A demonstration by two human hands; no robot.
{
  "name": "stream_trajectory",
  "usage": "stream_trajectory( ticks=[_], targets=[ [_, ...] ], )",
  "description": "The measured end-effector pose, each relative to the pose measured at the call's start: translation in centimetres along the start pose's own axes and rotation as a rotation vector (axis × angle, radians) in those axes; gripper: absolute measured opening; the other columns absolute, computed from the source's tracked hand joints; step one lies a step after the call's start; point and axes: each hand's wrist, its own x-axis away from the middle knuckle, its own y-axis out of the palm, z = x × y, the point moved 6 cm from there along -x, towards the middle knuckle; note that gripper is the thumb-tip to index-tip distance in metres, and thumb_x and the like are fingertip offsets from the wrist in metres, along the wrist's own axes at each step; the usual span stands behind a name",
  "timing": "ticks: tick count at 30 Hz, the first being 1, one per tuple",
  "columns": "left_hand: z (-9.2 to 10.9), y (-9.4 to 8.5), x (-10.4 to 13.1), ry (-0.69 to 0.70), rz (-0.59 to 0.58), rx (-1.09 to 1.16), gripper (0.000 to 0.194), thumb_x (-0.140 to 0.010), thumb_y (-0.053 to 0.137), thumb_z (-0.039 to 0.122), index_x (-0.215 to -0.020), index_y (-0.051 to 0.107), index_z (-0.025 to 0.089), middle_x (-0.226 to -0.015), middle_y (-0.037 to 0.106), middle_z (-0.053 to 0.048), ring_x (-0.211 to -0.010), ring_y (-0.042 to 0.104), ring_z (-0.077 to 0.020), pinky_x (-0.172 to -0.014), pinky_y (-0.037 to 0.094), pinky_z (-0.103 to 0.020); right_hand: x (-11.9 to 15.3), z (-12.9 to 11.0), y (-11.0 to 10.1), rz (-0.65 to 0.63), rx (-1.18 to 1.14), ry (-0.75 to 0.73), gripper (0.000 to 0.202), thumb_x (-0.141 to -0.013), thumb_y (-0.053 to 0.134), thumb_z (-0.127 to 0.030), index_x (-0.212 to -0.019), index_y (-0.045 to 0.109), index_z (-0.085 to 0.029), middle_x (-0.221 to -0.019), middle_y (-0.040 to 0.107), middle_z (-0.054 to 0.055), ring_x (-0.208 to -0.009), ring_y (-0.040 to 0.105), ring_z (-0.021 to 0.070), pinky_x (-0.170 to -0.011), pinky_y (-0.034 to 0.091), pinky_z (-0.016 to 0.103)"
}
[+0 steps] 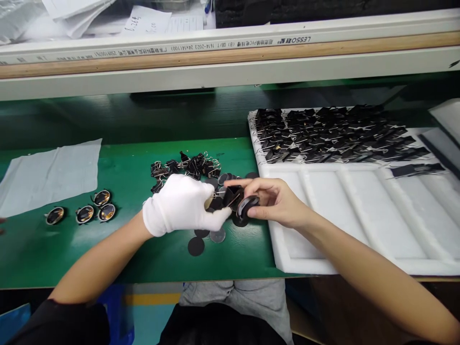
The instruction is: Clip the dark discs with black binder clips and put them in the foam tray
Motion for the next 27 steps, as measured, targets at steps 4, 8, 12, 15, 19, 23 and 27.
stream_trajectory(
  ticks=[4, 8, 12, 15, 19, 23, 27],
  targets=[
    [-1.2, -0.1, -0.6, -0.08, -0.007, 0.198, 0.046, -0.084, 0.053, 0.049, -0.05, 0.04, 0.02, -0.041, 0.039, 0.004, -0.04, 0.033, -0.0079, -0.046, 0.026, -0.025, 0.0, -0.6, -1.8, 0.341, -0.086, -0.095, 0.037, -0.069, 0.093, -0.042, -0.088, 0.066, -0.025, -0.126, 0.072, 0.005, -0.084, 0.071, 0.0158, -0.075, 0.061, 0.032],
    [-1.3, 0.8, -0.7, -0.163, -0.162, 0.434, 0.042, -0.087, 0.051, 0.043, -0.053, 0.045, 0.02, -0.042, 0.045, 0.005, -0.038, 0.038, -0.0065, -0.043, 0.03, -0.022, -0.4, -0.4, -2.4, 0.414, -0.096, -0.068, 0.046, -0.064, 0.096, -0.041, -0.092, 0.065, -0.024, -0.093, 0.072, 0.001, -0.073, 0.064, 0.0125, -0.067, 0.057, 0.027],
    [-1.1, 2.0, -0.1, -0.314, -0.3, 0.637, 0.036, -0.091, 0.052, 0.043, -0.065, 0.059, 0.019, -0.048, 0.061, 0.005, -0.037, 0.057, -0.0094, -0.041, 0.04, -0.02, -0.5, -0.4, -2.5, 0.377, -0.063, -0.064, 0.045, -0.066, 0.095, -0.042, -0.096, 0.068, -0.023, -0.088, 0.072, 0.0, -0.07, 0.063, 0.0122, -0.066, 0.056, 0.027],
    [-0.9, 2.6, 0.2, -0.371, -0.34, 0.715, 0.037, -0.093, 0.052, 0.045, -0.067, 0.06, 0.02, -0.049, 0.063, 0.005, -0.039, 0.063, -0.0119, -0.042, 0.046, -0.02, -0.4, -0.6, -2.9, 0.376, -0.061, -0.086, 0.042, -0.066, 0.095, -0.039, -0.095, 0.07, -0.022, -0.085, 0.072, 0.0, -0.07, 0.064, 0.0124, -0.065, 0.055, 0.027],
    [-0.6, 2.8, 0.3, -0.37, -0.369, 0.756, 0.037, -0.097, 0.049, 0.04, -0.069, 0.06, 0.02, -0.048, 0.065, 0.006, -0.041, 0.064, -0.0109, -0.047, 0.051, -0.019, -0.4, -0.9, -3.7, 0.395, -0.039, -0.084, 0.042, -0.067, 0.095, -0.038, -0.098, 0.073, -0.021, -0.087, 0.074, 0.002, -0.074, 0.066, 0.0147, -0.065, 0.055, 0.028],
    [-0.2, 2.8, 0.4, -0.337, -0.362, 0.73, 0.038, -0.099, 0.047, 0.039, -0.069, 0.059, 0.02, -0.049, 0.064, 0.006, -0.043, 0.065, -0.0094, -0.051, 0.052, -0.018, -0.3, -1.5, -3.7, 0.354, -0.002, -0.117, 0.038, -0.065, 0.096, -0.034, -0.094, 0.076, -0.02, -0.087, 0.075, 0.002, -0.075, 0.068, 0.0145, -0.068, 0.057, 0.028],
    [0.2, 3.0, 0.4, -0.282, -0.34, 0.706, 0.038, -0.099, 0.049, 0.043, -0.07, 0.058, 0.019, -0.05, 0.064, 0.006, -0.042, 0.064, -0.0094, -0.048, 0.049, -0.018, -0.1, -1.5, -3.0, 0.282, 0.035, -0.075, 0.037, -0.063, 0.098, -0.032, -0.091, 0.076, -0.02, -0.087, 0.075, 0.002, -0.077, 0.07, 0.0156, -0.073, 0.059, 0.029]
  ],
)
